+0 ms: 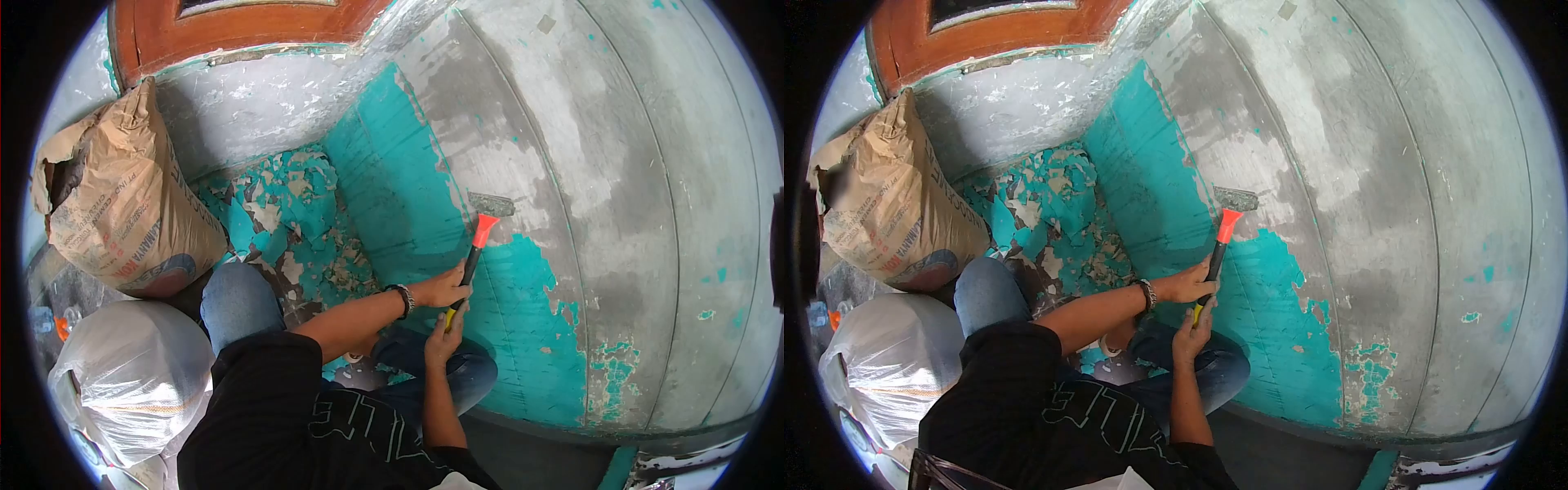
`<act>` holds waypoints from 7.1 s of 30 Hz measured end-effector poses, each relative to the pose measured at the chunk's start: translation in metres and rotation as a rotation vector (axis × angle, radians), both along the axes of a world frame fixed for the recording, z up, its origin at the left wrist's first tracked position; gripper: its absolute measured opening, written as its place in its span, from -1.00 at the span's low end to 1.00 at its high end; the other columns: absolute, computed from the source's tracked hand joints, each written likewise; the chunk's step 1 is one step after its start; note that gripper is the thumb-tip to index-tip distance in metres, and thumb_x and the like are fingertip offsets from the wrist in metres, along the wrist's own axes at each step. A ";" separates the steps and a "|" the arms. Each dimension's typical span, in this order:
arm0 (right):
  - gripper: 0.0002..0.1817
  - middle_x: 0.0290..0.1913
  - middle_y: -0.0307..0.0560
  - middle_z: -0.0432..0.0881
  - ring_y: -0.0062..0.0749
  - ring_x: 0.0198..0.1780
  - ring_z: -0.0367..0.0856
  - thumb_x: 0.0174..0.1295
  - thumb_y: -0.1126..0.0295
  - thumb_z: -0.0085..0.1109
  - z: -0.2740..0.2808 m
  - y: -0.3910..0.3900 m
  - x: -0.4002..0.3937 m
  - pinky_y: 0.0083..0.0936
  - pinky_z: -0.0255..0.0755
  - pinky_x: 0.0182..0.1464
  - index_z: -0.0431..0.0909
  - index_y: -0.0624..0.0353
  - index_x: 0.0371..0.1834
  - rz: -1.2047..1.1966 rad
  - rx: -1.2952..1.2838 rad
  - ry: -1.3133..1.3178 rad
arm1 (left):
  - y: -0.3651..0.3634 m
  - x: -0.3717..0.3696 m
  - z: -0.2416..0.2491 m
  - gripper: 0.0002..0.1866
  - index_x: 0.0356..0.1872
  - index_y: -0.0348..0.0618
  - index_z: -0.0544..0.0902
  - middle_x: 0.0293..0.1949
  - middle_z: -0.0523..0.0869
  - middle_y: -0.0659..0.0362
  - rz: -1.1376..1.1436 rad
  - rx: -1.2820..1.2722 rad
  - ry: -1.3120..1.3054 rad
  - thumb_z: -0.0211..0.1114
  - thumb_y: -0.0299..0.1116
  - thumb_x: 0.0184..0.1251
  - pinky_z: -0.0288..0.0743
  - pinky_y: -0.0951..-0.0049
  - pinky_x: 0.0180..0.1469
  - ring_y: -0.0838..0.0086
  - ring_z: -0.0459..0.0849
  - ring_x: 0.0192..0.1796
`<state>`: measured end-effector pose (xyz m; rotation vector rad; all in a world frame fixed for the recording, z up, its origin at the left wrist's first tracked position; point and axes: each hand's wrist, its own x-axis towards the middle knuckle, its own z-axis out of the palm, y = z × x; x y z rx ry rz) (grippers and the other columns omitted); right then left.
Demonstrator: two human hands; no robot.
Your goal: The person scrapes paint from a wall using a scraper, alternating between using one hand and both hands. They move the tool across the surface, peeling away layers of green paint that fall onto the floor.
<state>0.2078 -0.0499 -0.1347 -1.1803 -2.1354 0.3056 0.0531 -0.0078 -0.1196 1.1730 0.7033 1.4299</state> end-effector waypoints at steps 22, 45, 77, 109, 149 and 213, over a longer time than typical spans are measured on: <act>-0.36 -0.25 -0.16 0.48 -0.58 -0.39 0.42 0.35 0.48 0.01 0.030 -0.004 -0.002 -0.64 0.34 -0.35 0.09 0.19 0.51 0.109 -0.255 0.121 | 0.001 0.000 0.000 -0.66 0.06 -0.19 0.13 -0.36 0.49 0.13 -0.061 0.072 -0.329 0.02 -0.46 0.36 0.64 0.32 -0.21 0.29 0.75 -0.31; -0.36 -0.34 -0.23 0.50 -0.67 -0.48 0.34 0.36 0.51 0.00 0.017 -0.013 0.023 -0.66 0.30 -0.43 0.08 0.16 0.51 0.119 -0.203 0.072 | -0.016 0.012 0.011 -0.81 -0.20 -0.14 0.22 -0.42 0.50 0.15 -0.171 -0.036 -0.479 0.07 -0.49 0.30 0.63 0.29 -0.22 0.25 0.72 -0.34; -0.36 -0.40 -0.34 0.42 -0.80 -0.57 0.25 0.36 0.40 0.01 0.049 -0.025 -0.128 -0.76 0.18 -0.57 0.09 0.13 0.51 0.336 -0.783 0.391 | -0.001 -0.127 0.016 -0.83 -0.22 -0.16 0.33 -0.54 0.47 0.26 0.612 -0.105 -0.548 0.05 -0.30 0.45 0.45 0.50 -0.51 0.56 0.49 -0.59; -0.49 -0.37 -0.33 0.51 -0.74 -0.48 0.40 0.42 0.26 0.03 0.116 0.013 0.021 -0.71 0.31 -0.46 0.33 0.23 0.38 0.204 -0.787 0.281 | -0.040 0.060 0.068 -0.31 0.36 -0.26 -0.07 -0.23 0.53 0.10 0.576 -0.169 -0.185 0.15 -0.34 0.40 0.54 0.36 -0.14 0.40 0.59 -0.19; -0.61 -0.14 -0.10 0.63 -0.54 -0.22 0.57 0.48 0.38 -0.10 0.069 0.071 -0.192 -0.57 0.43 -0.25 0.41 0.31 0.29 0.355 -0.238 0.177 | 0.021 -0.126 0.017 -0.75 -0.14 -0.31 0.42 -0.31 0.41 0.17 0.571 0.027 -0.276 0.07 -0.29 0.39 0.38 0.45 -0.10 0.52 0.38 -0.25; -0.53 -0.42 -0.32 0.51 -0.79 -0.60 0.26 0.46 0.35 -0.06 0.013 0.125 -0.256 -0.71 0.13 -0.60 0.30 0.23 0.40 0.463 -0.521 0.392 | 0.052 -0.208 0.021 -0.18 0.30 -0.79 -0.02 -0.23 0.63 -0.30 0.874 -0.355 0.429 -0.03 -0.07 0.45 0.51 0.13 -0.10 -0.04 0.67 -0.16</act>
